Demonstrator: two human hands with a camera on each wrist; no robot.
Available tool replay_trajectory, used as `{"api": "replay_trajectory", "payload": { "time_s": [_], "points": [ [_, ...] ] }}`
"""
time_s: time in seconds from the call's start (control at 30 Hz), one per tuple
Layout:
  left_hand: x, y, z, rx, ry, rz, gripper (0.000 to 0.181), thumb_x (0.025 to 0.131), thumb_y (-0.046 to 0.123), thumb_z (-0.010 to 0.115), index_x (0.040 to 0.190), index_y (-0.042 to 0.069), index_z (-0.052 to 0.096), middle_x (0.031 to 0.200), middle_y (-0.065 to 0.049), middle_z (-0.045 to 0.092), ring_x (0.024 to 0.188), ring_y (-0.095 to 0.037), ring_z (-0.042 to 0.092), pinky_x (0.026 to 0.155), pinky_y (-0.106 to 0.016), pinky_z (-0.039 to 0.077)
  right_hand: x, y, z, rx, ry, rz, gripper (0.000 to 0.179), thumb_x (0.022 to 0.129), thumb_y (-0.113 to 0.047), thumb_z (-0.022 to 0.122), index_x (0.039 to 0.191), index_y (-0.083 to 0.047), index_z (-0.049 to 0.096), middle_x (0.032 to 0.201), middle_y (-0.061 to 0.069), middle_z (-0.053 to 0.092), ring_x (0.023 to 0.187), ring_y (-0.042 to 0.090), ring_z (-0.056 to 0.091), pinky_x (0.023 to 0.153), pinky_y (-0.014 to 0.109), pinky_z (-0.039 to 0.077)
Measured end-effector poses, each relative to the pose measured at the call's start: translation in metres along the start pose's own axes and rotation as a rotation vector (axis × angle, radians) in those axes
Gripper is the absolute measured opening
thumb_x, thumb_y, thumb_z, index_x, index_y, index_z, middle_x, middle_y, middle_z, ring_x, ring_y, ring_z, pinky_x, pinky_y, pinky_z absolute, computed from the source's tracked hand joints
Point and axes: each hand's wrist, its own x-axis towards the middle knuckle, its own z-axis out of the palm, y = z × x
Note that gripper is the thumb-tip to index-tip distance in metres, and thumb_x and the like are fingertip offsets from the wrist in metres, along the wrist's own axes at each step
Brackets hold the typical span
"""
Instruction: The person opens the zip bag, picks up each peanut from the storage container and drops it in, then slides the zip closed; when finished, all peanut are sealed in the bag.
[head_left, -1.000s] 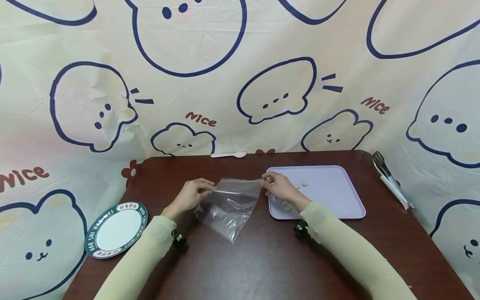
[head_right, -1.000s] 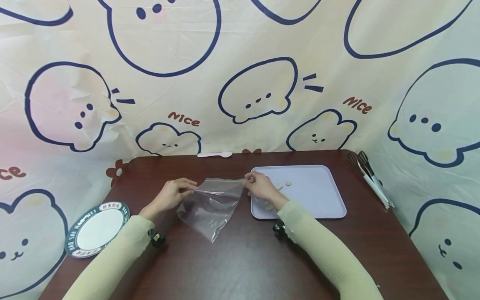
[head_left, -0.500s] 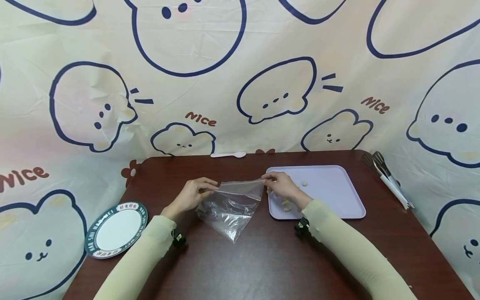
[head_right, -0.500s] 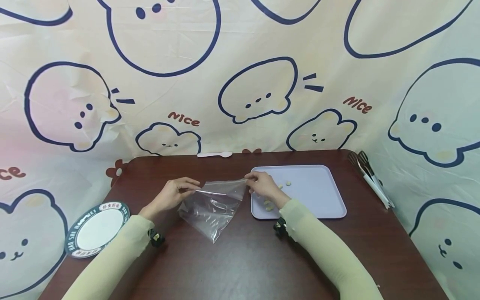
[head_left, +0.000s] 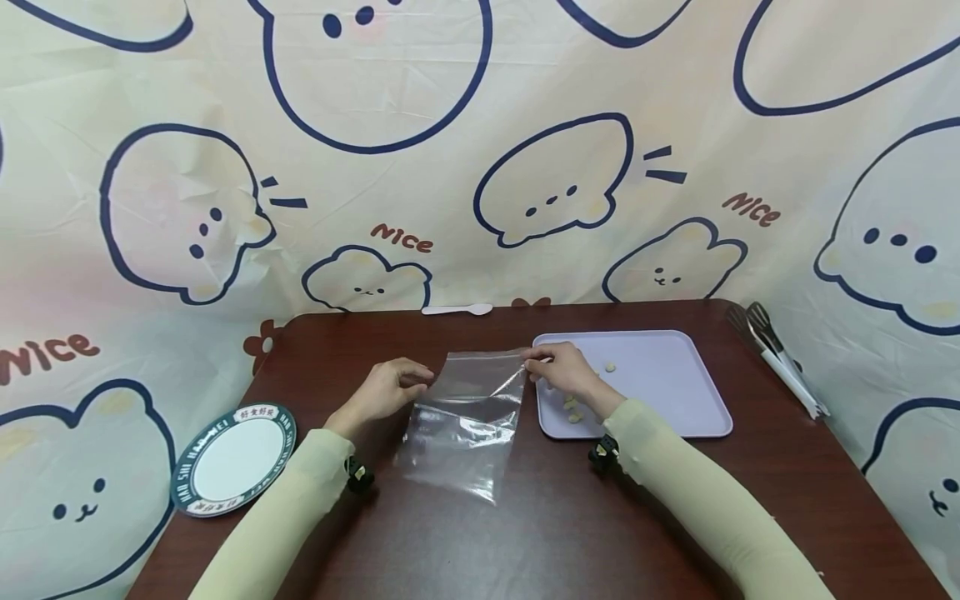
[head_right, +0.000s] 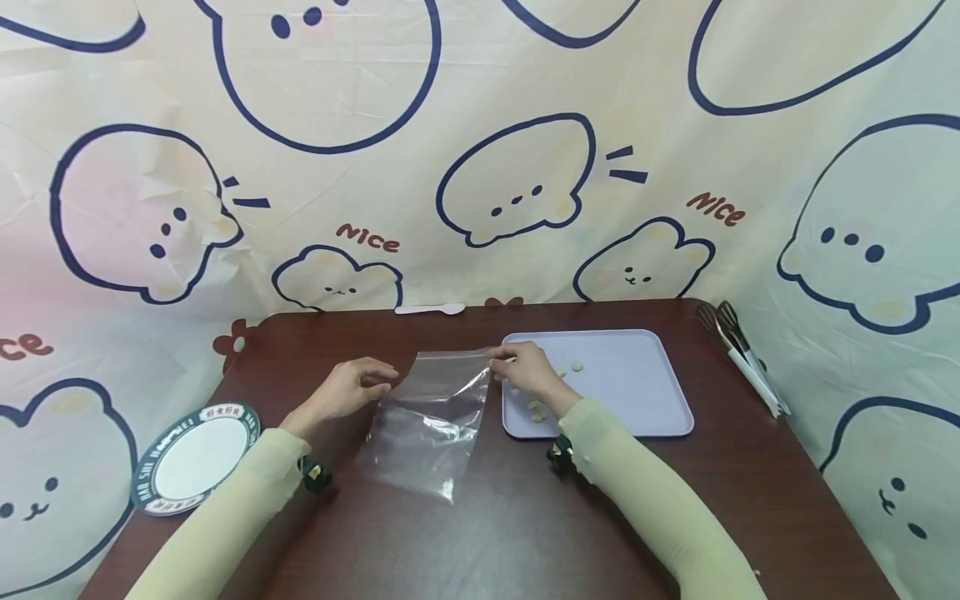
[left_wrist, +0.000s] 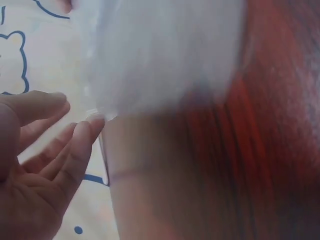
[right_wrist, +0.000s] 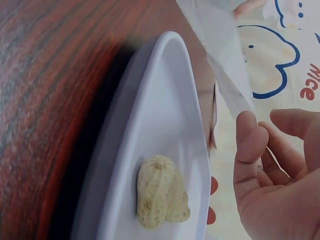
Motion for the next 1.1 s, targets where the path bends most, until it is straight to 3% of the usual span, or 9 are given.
{"api": "replay_trajectory", "payload": {
  "time_s": [0.13,0.33,0.5,0.6,0.7,0.87,1.1],
  "points": [
    [0.001,-0.002,0.000,-0.015,-0.063,-0.102,0.029,0.092,0.011,0.070,0.120,0.006,0.070,0.129,-0.017,0.064,0.091,-0.024,0.073,0.073,-0.035,0.059,0.000,-0.001,0.000,0.001,0.000,-0.012,0.028,0.098,-0.022,0.064,0.121,-0.010,0.073,0.084,0.006,0.076,0.081,0.029,0.070,0.054,0.026,0.049],
    [0.003,-0.005,0.004,0.017,-0.115,-0.151,0.034,0.094,0.017,0.068,0.126,0.006,0.067,0.132,-0.018,0.064,0.108,-0.030,0.069,0.085,-0.044,0.057,-0.001,-0.002,0.002,-0.003,0.001,-0.027,0.027,0.097,-0.021,0.064,0.120,-0.011,0.073,0.087,0.008,0.077,0.079,0.022,0.071,0.060,0.034,0.054],
    [0.006,-0.007,0.007,0.020,-0.122,-0.250,0.034,0.095,0.021,0.067,0.125,0.004,0.067,0.107,-0.011,0.073,0.091,-0.022,0.068,0.077,-0.038,0.055,-0.003,-0.005,0.002,0.013,0.007,-0.024,0.026,0.095,-0.020,0.066,0.119,-0.013,0.074,0.090,0.005,0.078,0.078,0.013,0.071,0.066,0.040,0.056],
    [0.008,-0.007,0.009,-0.048,-0.143,-0.326,0.035,0.096,0.022,0.065,0.124,0.001,0.067,0.093,-0.009,0.073,0.077,-0.017,0.066,0.068,-0.032,0.054,-0.004,-0.007,0.002,0.034,0.016,-0.024,0.026,0.094,-0.021,0.068,0.118,-0.014,0.074,0.091,0.003,0.078,0.078,0.012,0.071,0.067,0.039,0.056],
    [0.010,-0.005,0.010,-0.129,-0.167,-0.372,0.038,0.097,0.023,0.065,0.126,-0.001,0.065,0.091,-0.008,0.074,0.076,-0.015,0.067,0.068,-0.030,0.056,-0.005,-0.009,0.002,0.049,0.025,-0.029,0.026,0.095,-0.023,0.068,0.118,-0.014,0.074,0.093,0.002,0.078,0.079,0.012,0.072,0.068,0.041,0.057],
    [0.012,-0.006,0.012,-0.202,-0.208,-0.391,0.044,0.097,0.023,0.064,0.131,-0.005,0.059,0.092,-0.009,0.074,0.078,-0.014,0.066,0.071,-0.030,0.056,-0.005,-0.010,0.003,0.064,0.044,-0.042,0.028,0.095,-0.025,0.067,0.118,-0.012,0.074,0.091,0.003,0.078,0.079,0.012,0.072,0.072,0.047,0.057],
    [0.012,-0.005,0.012,-0.147,-0.214,-0.362,0.055,0.094,0.025,0.068,0.138,-0.004,0.054,0.104,-0.012,0.070,0.082,-0.016,0.064,0.073,-0.031,0.056,-0.008,-0.014,0.002,0.097,0.097,-0.094,0.024,0.093,-0.022,0.069,0.115,-0.014,0.076,0.092,0.005,0.078,0.080,0.018,0.074,0.072,0.049,0.058]
  ]
}}
